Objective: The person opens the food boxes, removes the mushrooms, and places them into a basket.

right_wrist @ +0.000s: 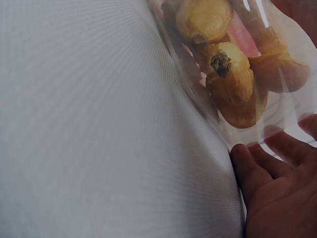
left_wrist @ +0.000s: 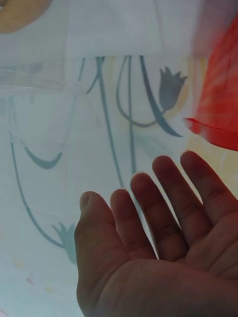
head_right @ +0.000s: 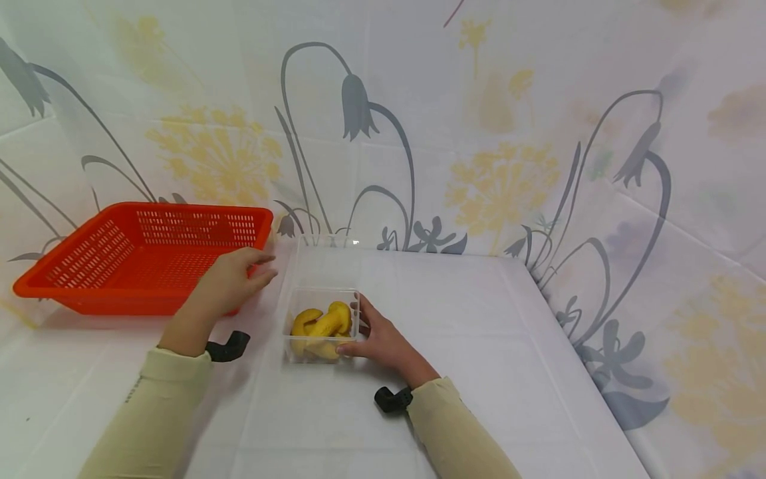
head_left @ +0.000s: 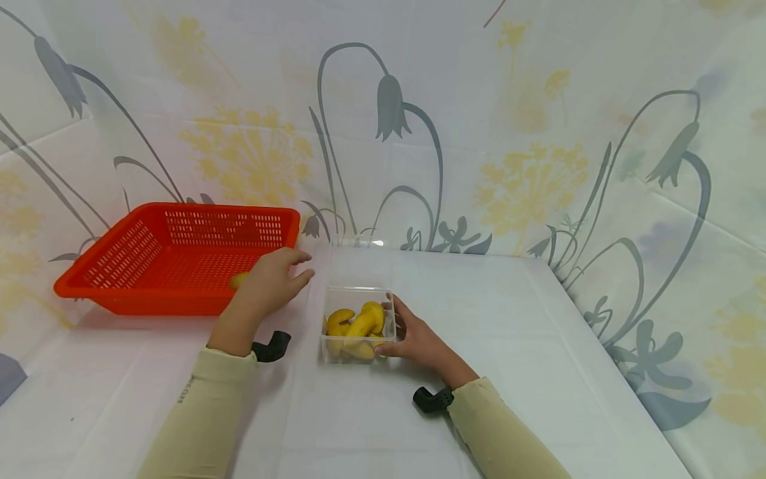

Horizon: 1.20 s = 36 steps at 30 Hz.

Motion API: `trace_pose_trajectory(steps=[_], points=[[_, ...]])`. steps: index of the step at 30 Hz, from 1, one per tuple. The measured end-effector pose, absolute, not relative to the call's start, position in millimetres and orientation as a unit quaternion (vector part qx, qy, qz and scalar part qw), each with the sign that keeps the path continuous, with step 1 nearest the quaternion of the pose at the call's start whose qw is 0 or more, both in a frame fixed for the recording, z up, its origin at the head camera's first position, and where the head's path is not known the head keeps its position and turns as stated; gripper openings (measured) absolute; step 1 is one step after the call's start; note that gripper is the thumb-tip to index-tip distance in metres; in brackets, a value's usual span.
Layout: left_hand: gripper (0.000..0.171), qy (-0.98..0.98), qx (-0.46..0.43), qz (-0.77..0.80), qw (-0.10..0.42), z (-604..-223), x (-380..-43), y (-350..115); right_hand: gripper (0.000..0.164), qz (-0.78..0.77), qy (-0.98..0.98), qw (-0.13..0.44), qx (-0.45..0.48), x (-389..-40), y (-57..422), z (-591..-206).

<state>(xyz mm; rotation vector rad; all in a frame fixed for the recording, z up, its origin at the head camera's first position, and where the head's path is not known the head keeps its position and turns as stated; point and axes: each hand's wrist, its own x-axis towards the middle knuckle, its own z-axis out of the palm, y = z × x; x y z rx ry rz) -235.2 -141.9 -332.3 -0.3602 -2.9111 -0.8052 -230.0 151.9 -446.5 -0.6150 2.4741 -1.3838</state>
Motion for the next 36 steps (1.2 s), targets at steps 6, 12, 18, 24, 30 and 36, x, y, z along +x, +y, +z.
trace_pose_trajectory(steps=[6,12,18,24,30,36], points=[[0.043,-0.954,-0.127,-0.266,0.055,-335,-234,-128,0.113,-0.475,0.845,0.117,-0.216,-230,153,-447],[0.043,-0.954,-0.137,-0.264,0.044,-338,-232,-115,0.114,-0.472,0.849,0.120,-0.207,-231,153,-449],[0.042,-0.952,-0.151,-0.262,0.042,-345,-231,-104,0.110,-0.474,0.845,0.123,-0.212,-232,153,-448],[0.043,-0.956,-0.154,-0.250,0.025,-345,-226,-92,0.110,-0.478,0.844,0.125,-0.209,-231,153,-447],[0.043,-0.952,-0.164,-0.257,-0.014,-347,-224,-80,0.112,-0.471,0.851,0.122,-0.198,-230,152,-446],[0.042,-0.949,-0.178,-0.257,-0.033,-353,-223,-71,0.113,-0.469,0.854,0.124,-0.190,-229,152,-446]])
